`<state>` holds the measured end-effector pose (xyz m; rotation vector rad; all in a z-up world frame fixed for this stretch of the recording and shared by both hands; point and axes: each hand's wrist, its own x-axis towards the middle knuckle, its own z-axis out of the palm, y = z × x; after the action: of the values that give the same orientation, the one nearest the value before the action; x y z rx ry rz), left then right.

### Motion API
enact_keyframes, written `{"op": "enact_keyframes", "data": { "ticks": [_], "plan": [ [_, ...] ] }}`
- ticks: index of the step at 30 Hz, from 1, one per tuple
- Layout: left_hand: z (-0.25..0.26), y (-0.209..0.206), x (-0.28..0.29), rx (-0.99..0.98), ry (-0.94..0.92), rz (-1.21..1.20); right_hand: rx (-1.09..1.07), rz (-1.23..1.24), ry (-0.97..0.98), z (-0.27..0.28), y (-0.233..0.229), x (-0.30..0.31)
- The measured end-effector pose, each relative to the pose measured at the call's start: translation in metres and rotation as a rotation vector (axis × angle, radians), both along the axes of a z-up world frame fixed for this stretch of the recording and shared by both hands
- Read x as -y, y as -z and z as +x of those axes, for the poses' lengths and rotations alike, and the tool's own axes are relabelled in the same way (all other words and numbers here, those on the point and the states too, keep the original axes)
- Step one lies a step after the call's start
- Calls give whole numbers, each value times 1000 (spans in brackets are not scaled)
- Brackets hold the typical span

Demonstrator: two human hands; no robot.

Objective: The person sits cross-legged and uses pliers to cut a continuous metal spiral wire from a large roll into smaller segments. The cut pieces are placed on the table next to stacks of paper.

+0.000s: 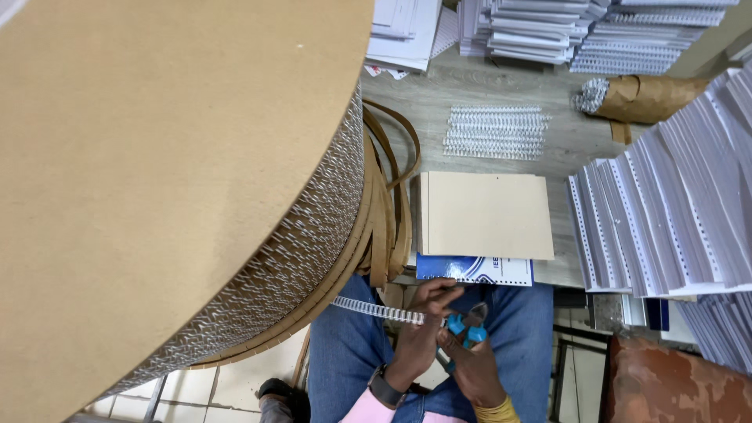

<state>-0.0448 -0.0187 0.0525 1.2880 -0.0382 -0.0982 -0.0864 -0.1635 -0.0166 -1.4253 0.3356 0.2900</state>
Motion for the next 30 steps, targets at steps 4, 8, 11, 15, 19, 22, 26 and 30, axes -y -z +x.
{"op": "enact_keyframes", "data": {
  "ticks": [4, 8, 11, 15, 19, 22, 26, 30],
  "plan": [
    [-9, 30, 7, -174, -15, -92, 113, 538, 403, -1, 13, -2],
    [-8, 86, -39, -507, -348, -353, 80, 597, 649, 17, 37, 56],
    [-9, 106, -74, -476, -464, -365, 174, 553, 735, 32, 45, 85],
    [-18, 103, -78, -298, -340, -230, 192, 561, 705, 41, 37, 82],
    [-6, 83, -79, -249, -240, 121, 163, 644, 744, 49, 47, 77],
    [-1, 70, -84, -239, -230, 223, 142, 669, 816, 47, 44, 70],
    [12, 34, -78, -197, -205, 302, 142, 661, 857, 46, 44, 63],
    [23, 21, -68, 129, -159, 851, 143, 628, 867, 49, 27, 56]
  ]
}}
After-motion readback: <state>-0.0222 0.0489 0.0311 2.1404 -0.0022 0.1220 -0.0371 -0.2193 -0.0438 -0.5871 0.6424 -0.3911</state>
